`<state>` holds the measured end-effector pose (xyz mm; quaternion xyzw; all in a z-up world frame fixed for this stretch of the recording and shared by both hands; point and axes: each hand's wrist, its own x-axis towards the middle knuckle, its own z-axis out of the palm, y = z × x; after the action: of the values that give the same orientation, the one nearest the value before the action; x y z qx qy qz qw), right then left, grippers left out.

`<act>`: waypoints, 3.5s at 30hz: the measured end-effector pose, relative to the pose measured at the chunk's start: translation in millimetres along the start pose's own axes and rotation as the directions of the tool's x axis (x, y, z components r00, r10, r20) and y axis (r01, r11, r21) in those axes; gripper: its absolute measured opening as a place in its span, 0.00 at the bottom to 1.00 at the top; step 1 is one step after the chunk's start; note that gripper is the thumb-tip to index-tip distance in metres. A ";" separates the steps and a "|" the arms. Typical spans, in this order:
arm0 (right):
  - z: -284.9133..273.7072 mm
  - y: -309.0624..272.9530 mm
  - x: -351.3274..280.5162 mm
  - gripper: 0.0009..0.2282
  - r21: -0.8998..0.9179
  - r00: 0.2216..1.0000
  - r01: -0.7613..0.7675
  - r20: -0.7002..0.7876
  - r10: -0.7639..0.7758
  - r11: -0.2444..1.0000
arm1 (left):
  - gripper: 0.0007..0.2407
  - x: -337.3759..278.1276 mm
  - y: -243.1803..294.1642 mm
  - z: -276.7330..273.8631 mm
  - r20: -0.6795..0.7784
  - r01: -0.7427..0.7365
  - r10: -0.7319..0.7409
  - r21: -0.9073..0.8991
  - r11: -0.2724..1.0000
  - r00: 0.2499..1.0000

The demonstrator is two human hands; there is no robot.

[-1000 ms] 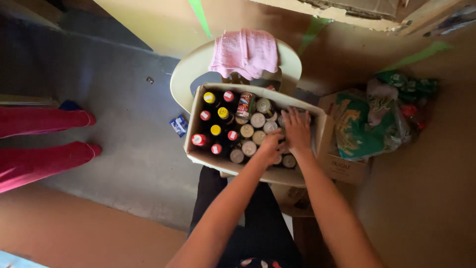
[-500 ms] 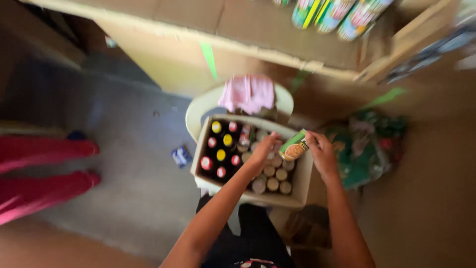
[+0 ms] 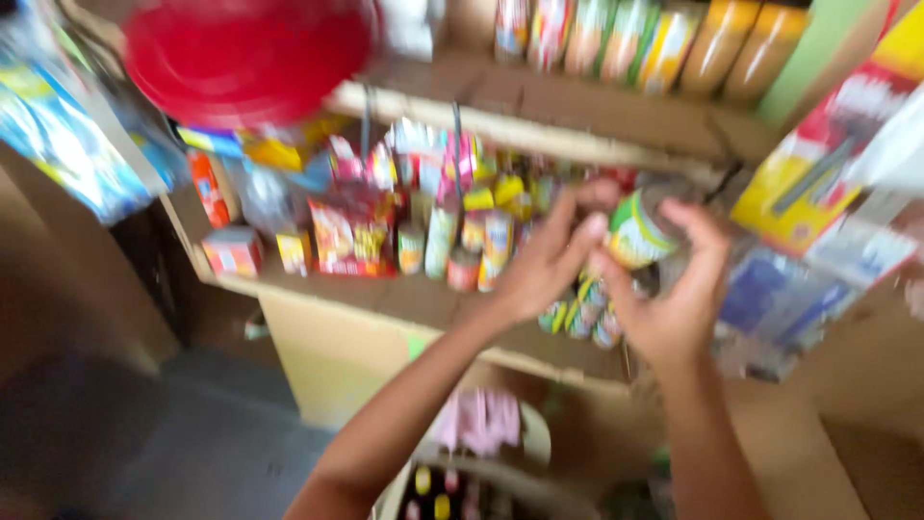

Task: Organizing and stocking various canned goods and glass bottles onto retail store shelves from a box.

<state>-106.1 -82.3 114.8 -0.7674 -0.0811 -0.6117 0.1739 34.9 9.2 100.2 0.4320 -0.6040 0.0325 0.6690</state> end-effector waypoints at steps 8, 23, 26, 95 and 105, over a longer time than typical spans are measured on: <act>97.7 36.9 191.4 0.29 -0.057 0.966 0.239 -0.091 -0.244 0.969 | 0.13 174.3 -98.6 -198.4 0.092 -0.092 0.015 0.943 0.319 0.996; 297.6 87.0 317.3 0.31 -0.622 0.929 0.050 0.316 0.193 0.781 | 0.24 200.6 -79.4 -215.6 -0.088 0.191 -0.526 0.971 0.145 0.846; 322.2 121.5 310.4 0.34 -0.705 0.874 0.100 0.399 0.277 0.703 | 0.24 195.0 -69.4 -209.9 -0.080 0.235 -0.567 0.950 0.204 0.819; 13.0 147.0 -656.3 0.21 -0.553 0.322 -0.637 0.441 0.837 0.537 | 0.16 -605.8 -294.1 148.7 0.189 0.341 -0.957 -0.905 -0.256 -0.218; 9.2 94.1 -418.6 0.19 0.019 0.243 -0.963 0.483 0.841 0.267 | 0.19 -401.2 -190.7 107.3 0.322 0.597 -0.944 -0.744 -0.300 -0.072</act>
<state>-165.7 -129.1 -307.6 -0.7306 0.2553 -0.2096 0.5975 -48.6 15.7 -349.0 0.3855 0.1012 -0.5986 0.6949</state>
